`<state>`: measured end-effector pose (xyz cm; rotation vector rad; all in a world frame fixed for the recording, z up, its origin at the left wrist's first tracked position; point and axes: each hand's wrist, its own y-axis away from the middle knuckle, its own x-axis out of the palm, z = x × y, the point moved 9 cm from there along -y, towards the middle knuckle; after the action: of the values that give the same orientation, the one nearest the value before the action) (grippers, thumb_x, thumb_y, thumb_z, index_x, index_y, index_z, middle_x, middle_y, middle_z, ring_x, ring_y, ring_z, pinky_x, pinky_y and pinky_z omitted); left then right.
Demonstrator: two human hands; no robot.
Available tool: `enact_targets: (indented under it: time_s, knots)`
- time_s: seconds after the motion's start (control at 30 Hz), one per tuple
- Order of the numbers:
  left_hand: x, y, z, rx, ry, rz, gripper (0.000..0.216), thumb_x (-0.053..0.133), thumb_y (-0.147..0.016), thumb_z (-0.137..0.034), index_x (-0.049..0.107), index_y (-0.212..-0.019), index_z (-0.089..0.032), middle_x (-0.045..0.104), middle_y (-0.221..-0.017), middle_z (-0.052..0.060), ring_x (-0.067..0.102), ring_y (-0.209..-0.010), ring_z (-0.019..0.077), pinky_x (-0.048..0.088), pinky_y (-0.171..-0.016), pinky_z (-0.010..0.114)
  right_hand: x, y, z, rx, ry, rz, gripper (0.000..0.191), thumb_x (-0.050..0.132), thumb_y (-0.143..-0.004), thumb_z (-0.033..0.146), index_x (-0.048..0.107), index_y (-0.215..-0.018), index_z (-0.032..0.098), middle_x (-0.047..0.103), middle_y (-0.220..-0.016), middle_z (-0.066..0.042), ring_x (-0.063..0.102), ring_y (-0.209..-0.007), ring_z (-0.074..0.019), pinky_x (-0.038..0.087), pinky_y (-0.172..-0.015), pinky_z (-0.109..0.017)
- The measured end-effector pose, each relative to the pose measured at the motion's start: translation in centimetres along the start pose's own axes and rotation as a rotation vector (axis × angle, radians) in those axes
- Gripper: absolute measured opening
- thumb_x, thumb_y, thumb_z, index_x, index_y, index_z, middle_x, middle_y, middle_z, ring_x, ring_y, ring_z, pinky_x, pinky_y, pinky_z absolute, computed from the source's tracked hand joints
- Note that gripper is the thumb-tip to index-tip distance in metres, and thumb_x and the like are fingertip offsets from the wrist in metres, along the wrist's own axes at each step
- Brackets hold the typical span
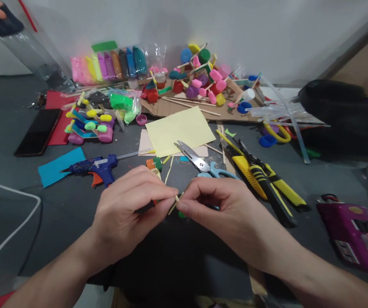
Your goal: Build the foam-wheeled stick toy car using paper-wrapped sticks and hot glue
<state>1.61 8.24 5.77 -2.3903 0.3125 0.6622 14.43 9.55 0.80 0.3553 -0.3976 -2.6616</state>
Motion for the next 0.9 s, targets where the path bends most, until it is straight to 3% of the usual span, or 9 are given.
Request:
enact_targets:
  time_s: [0.6, 0.9]
  knots:
    - [0.29, 0.22, 0.27, -0.012, -0.013, 0.022, 0.016, 0.068, -0.089, -0.005, 0.073, -0.094, -0.02, 0.074, -0.079, 0.004, 0.068, -0.074, 0.0159, 0.056, -0.067, 0.031, -0.38, 0.13, 0.04, -0.024, 0.079, -0.061, 0.023, 0.065, -0.082, 0.031, 0.063, -0.063, 0.019, 0.053, -0.059, 0.002, 0.042, -0.057, -0.0113, 0.033, -0.049, -0.023]
    - [-0.13, 0.07, 0.1, -0.017, 0.038, -0.005, 0.022, 0.066, -0.088, -0.002, 0.074, -0.1, -0.018, 0.076, -0.086, 0.004, 0.07, -0.08, 0.016, 0.057, -0.074, 0.031, -0.06, -0.17, 0.07, 0.019, -0.032, 0.02, 0.024, 0.064, -0.083, 0.033, 0.064, -0.065, 0.019, 0.053, -0.06, 0.001, 0.042, -0.058, -0.0113, 0.034, -0.048, -0.021]
